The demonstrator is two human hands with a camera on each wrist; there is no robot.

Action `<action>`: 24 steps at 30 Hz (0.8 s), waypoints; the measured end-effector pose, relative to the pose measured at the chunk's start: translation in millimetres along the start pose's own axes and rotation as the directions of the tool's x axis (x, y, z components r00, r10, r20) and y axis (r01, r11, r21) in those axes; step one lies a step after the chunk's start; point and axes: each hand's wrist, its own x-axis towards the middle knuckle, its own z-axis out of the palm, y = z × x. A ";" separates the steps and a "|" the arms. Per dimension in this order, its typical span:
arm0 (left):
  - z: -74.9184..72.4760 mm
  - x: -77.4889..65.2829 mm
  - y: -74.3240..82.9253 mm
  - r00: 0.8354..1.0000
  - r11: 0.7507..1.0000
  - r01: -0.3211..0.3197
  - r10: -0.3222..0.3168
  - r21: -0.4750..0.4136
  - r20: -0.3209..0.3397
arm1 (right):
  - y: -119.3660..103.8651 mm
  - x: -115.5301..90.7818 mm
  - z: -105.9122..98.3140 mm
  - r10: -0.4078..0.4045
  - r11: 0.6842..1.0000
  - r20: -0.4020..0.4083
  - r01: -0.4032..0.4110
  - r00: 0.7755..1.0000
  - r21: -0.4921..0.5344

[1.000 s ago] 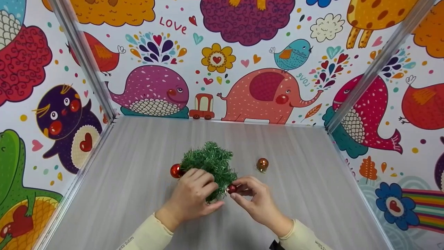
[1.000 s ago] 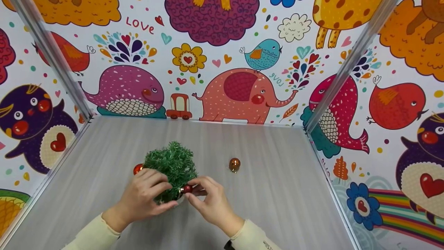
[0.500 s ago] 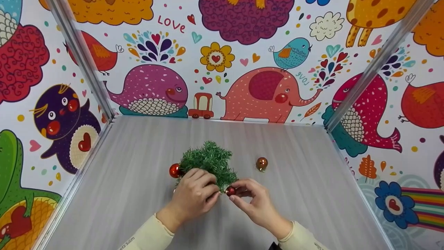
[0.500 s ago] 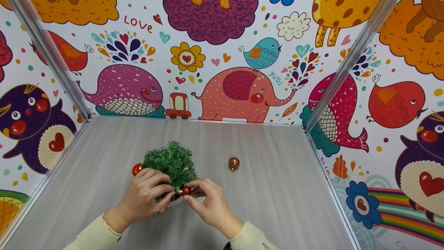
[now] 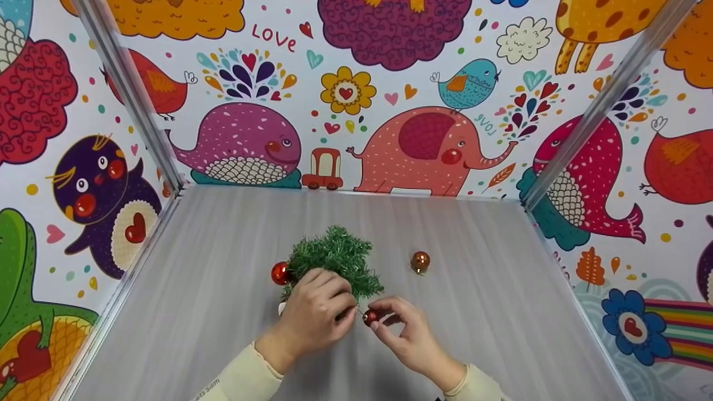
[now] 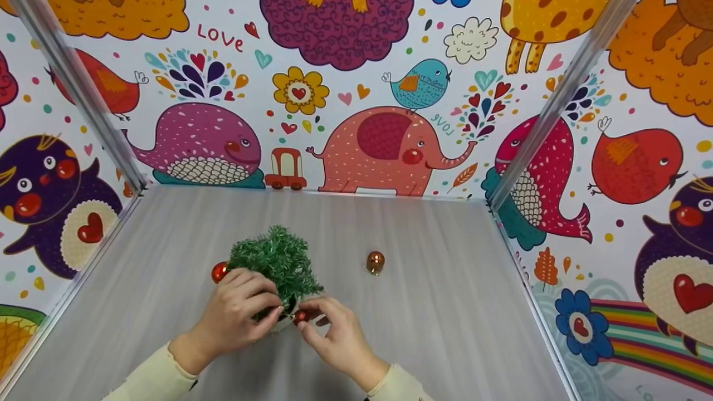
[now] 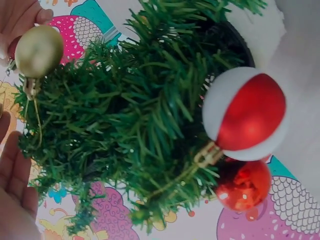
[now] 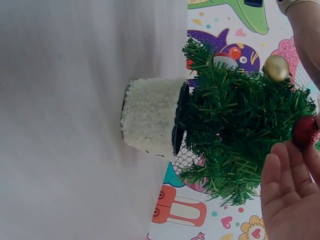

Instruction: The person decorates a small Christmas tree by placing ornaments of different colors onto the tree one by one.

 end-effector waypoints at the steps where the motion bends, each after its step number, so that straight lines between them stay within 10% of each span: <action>1: 0.6 0.7 0.5 1.000 1.000 0.001 -0.001 0.004 0.004 | -0.1 0.0 0.7 0.003 1.000 -0.007 -0.003 1.000 -0.007; 24: 6.3 2.3 5.9 0.995 0.996 0.083 -0.084 0.013 0.051 | -44.9 26.9 12.6 -0.185 0.969 -0.148 0.155 0.972 -0.191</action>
